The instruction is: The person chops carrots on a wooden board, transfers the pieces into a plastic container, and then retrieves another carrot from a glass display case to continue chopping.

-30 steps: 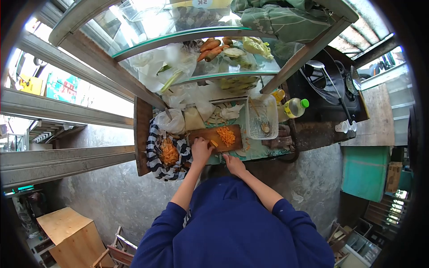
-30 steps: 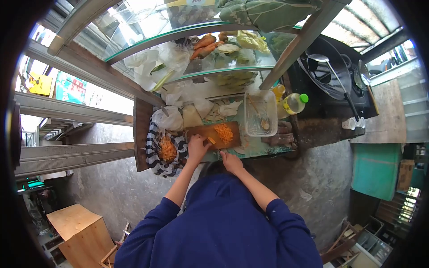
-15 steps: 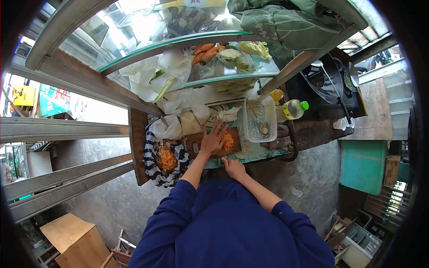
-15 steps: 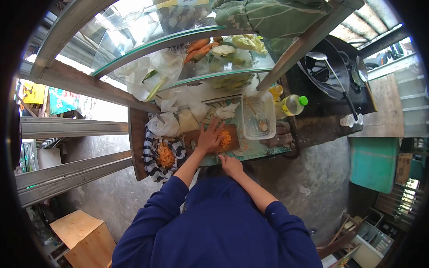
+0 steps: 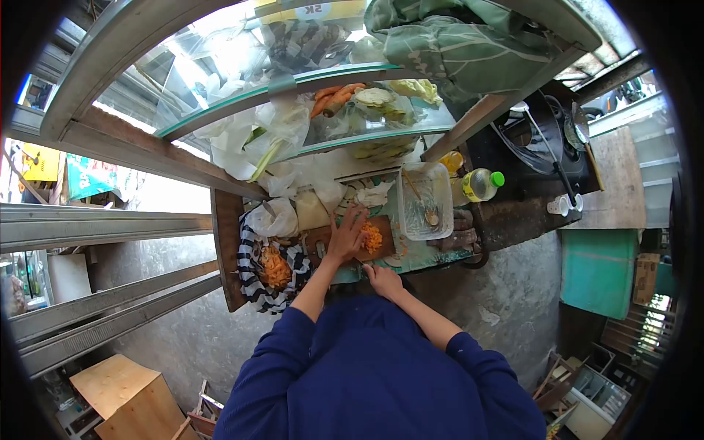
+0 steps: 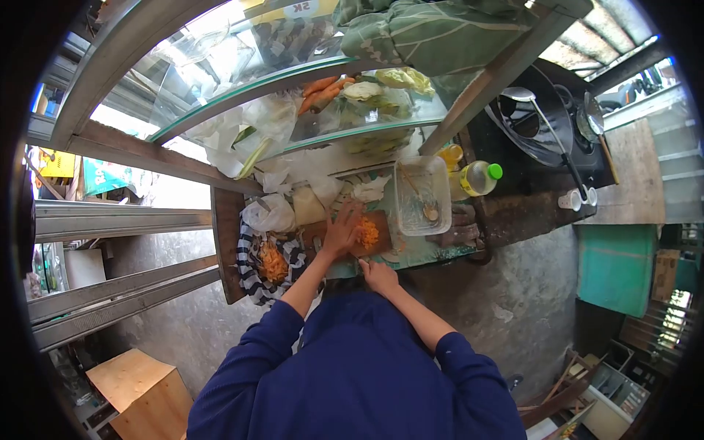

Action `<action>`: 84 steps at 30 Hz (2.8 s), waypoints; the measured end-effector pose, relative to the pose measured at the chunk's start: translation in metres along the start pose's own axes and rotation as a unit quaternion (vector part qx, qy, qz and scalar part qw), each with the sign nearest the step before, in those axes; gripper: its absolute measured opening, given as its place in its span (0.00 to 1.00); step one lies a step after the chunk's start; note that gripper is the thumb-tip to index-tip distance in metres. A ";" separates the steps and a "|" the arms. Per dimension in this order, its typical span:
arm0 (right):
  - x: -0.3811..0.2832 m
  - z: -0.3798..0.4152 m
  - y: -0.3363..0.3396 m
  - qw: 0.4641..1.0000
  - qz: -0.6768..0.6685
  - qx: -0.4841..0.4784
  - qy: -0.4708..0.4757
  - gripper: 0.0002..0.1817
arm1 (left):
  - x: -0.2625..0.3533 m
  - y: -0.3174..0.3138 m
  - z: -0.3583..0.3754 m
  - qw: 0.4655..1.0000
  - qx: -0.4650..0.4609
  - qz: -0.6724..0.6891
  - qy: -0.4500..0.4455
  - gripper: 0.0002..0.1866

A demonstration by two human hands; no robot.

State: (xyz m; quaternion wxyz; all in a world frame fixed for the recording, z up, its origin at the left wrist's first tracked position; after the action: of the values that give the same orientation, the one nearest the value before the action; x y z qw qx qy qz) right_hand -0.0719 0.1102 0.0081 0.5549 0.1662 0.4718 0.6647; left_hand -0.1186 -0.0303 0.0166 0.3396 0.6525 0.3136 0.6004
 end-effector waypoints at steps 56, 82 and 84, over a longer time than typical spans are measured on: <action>0.016 0.032 -0.008 0.993 -0.112 -0.036 -0.012 0.31 | 0.000 0.013 0.064 0.966 0.197 0.125 0.113 0.12; 0.030 0.042 -0.014 0.986 -0.143 -0.049 -0.071 0.30 | -0.006 0.012 0.067 0.962 0.213 0.144 0.096 0.12; 0.028 0.044 -0.013 0.989 -0.118 -0.062 -0.057 0.30 | -0.006 0.011 0.067 0.964 0.206 0.139 0.097 0.12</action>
State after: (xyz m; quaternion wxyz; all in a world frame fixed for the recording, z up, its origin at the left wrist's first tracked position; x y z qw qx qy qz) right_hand -0.0415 0.1541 0.0110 0.6643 0.1122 0.4136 0.6125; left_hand -0.0527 -0.0462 0.0192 0.0792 0.6839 0.3684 0.6247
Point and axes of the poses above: each hand's wrist, its own z-axis away from the middle knuckle, its own y-axis out of the back of the hand, x = y × z, the point moved 6 cm from there along -z, towards the middle knuckle, and after that the axes turned 15 degrees about z, right-handed, at the moved point
